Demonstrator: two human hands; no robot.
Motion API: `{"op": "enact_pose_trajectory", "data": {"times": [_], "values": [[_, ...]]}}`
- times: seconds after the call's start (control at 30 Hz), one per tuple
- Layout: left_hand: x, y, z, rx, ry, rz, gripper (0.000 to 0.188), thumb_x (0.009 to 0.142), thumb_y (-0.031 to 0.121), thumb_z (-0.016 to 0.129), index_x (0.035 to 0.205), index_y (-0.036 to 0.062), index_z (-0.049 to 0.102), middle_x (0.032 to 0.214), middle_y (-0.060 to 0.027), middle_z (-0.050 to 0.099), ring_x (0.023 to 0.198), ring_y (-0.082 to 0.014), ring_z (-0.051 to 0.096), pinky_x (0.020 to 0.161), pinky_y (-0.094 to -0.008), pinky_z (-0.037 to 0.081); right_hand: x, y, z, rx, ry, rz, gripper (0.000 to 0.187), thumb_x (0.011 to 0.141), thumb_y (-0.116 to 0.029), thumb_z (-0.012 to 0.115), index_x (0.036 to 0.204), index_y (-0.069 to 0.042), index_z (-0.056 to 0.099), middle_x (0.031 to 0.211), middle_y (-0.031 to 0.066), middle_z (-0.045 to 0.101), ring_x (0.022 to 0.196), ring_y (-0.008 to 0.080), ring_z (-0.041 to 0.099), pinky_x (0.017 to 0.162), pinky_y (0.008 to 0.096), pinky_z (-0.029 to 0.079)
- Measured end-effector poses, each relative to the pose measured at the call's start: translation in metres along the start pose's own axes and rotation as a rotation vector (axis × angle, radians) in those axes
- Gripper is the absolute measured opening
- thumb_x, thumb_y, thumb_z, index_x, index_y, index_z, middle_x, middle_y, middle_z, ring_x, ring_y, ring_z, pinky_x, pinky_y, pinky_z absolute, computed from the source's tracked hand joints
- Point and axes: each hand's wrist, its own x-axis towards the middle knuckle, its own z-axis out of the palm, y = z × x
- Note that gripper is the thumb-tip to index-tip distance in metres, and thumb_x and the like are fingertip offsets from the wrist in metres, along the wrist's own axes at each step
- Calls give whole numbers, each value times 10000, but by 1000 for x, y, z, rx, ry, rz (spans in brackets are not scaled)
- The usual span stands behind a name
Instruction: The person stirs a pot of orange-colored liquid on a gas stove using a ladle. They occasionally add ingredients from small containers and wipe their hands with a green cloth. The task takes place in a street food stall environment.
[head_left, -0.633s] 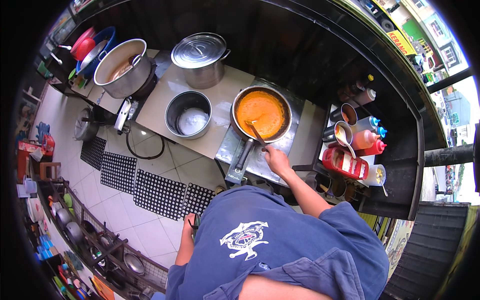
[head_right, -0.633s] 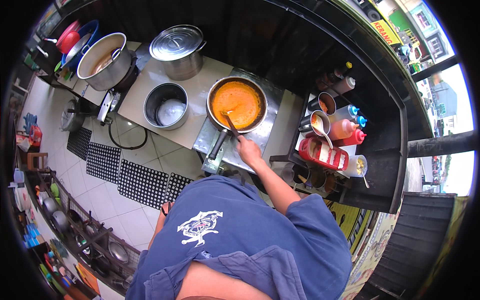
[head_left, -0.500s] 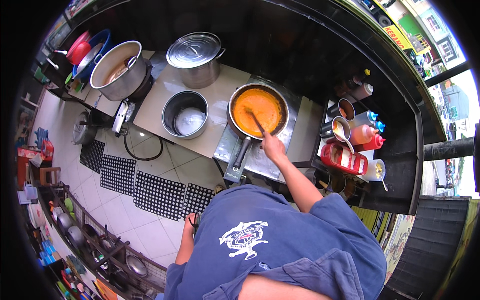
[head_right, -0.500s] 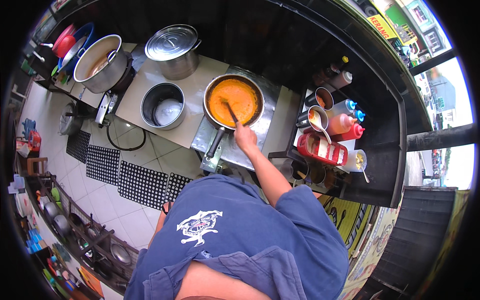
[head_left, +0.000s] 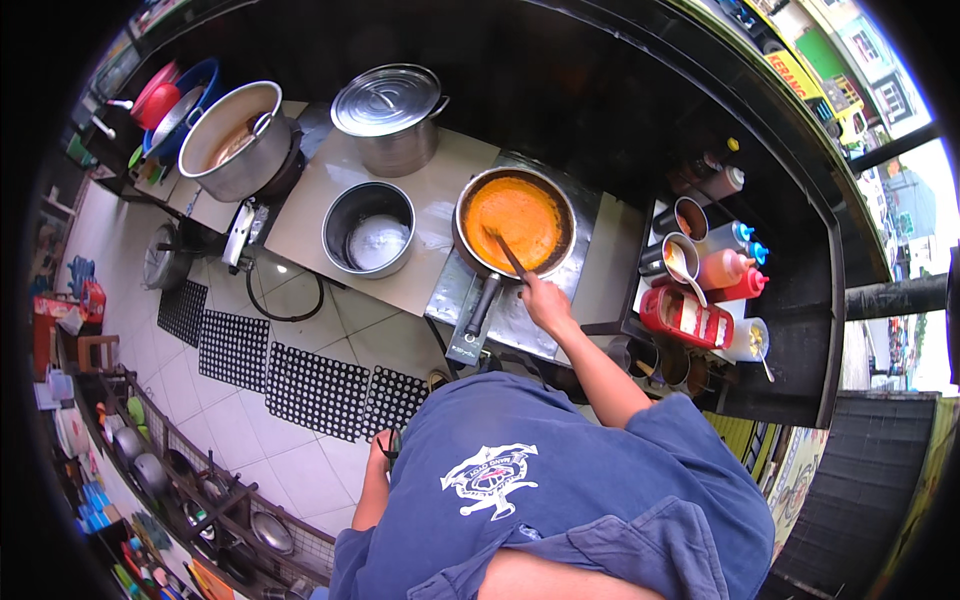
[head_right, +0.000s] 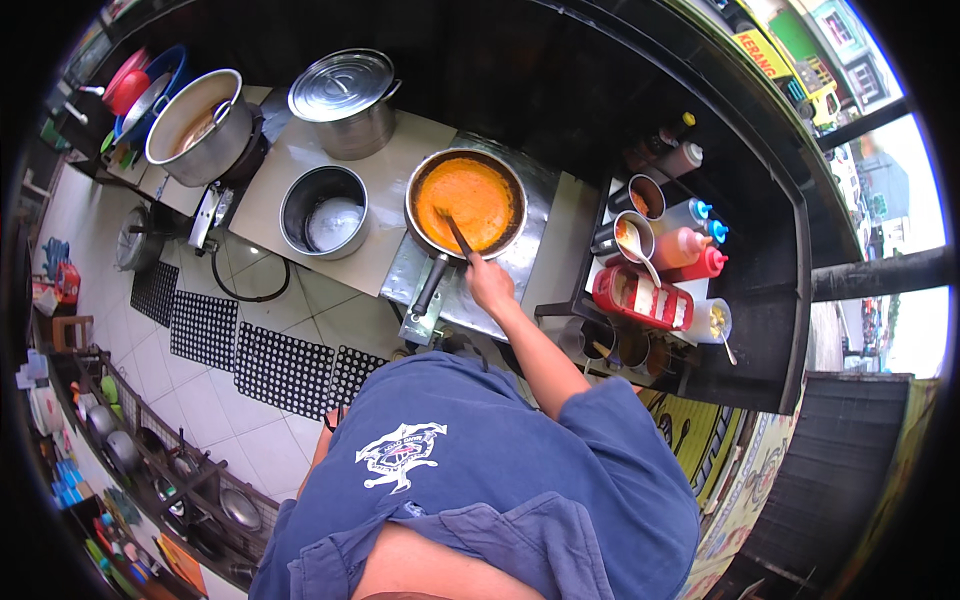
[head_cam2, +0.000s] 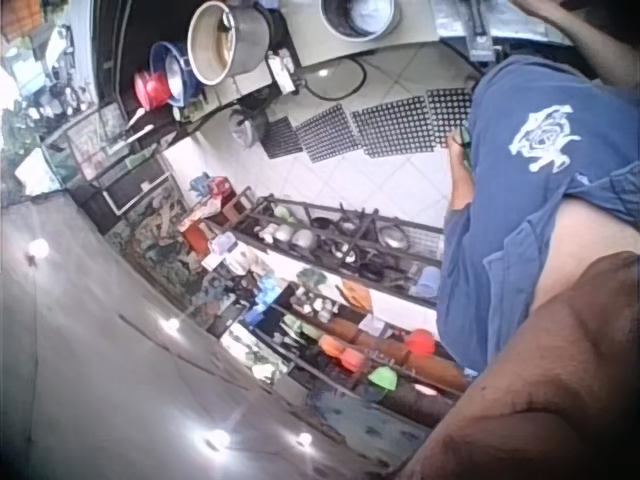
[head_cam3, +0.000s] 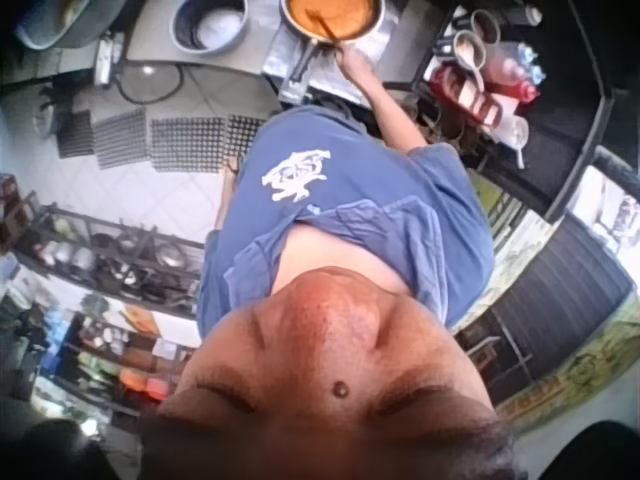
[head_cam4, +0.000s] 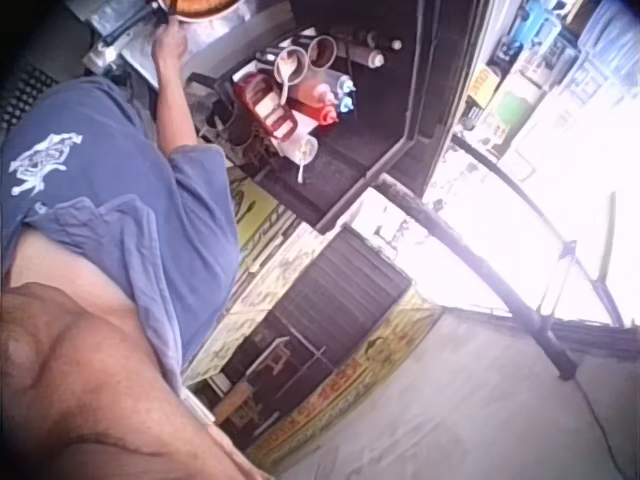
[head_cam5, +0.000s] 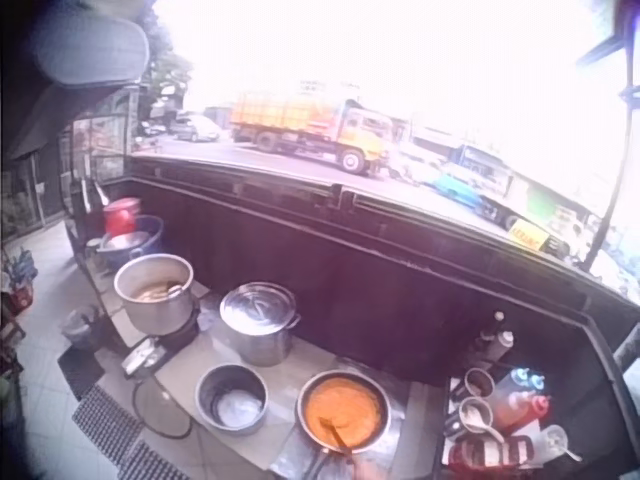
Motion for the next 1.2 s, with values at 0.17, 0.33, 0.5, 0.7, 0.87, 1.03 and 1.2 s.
{"op": "enact_pose_trajectory", "data": {"times": [0.17,0.33,0.5,0.7,0.87,1.03,1.2], "values": [[-4,32,-15,330,2,171,232,801,246,603,771,17,629,700,-33,567,652,-140,510,593,-313,405,39,7,-18,-149,71,139,323,868,-205,432,1140,-112,580,904,243,659,869,418,641,776,527,494],[-38,85,-5,2,69,-37,198,833,222,612,811,26,634,706,-13,571,666,-139,523,603,-318,415,-14,14,-83,-87,-30,152,334,826,-233,493,1081,-100,663,988,211,660,974,371,620,871,466,476],[-24,12,-16,179,22,117,218,842,234,597,805,22,633,703,-16,571,659,-140,525,606,-315,415,-40,11,-117,-156,-126,59,328,803,-214,480,1032,-104,688,1020,206,658,974,366,626,870,459,486],[-13,3,-20,326,-45,156,237,848,242,590,816,12,639,746,-41,596,705,-151,542,657,-318,428,36,16,-64,-183,46,159,356,819,-205,466,1107,-106,649,985,238,656,938,403,630,853,486,490],[-3,26,-31,459,50,300,258,851,251,586,832,1,647,794,-66,623,751,-163,559,708,-318,440,56,10,-52,-120,33,92,371,811,-221,485,1129,-102,635,986,215,661,935,388,630,849,483,493],[-23,46,-22,103,161,81,291,857,262,579,888,-16,655,830,-86,632,781,-182,570,732,-317,440,-12,4,-83,-165,-132,28,327,800,-209,504,1053,-90,673,997,201,660,954,358,628,868,465,485],[-38,27,-14,-17,60,104,278,853,257,571,811,-12,631,727,-61,581,677,-158,543,609,-317,422,-14,2,-57,-84,-123,-67,311,818,-213,504,1047,-84,670,961,214,660,923,381,631,855,484,482]]}}
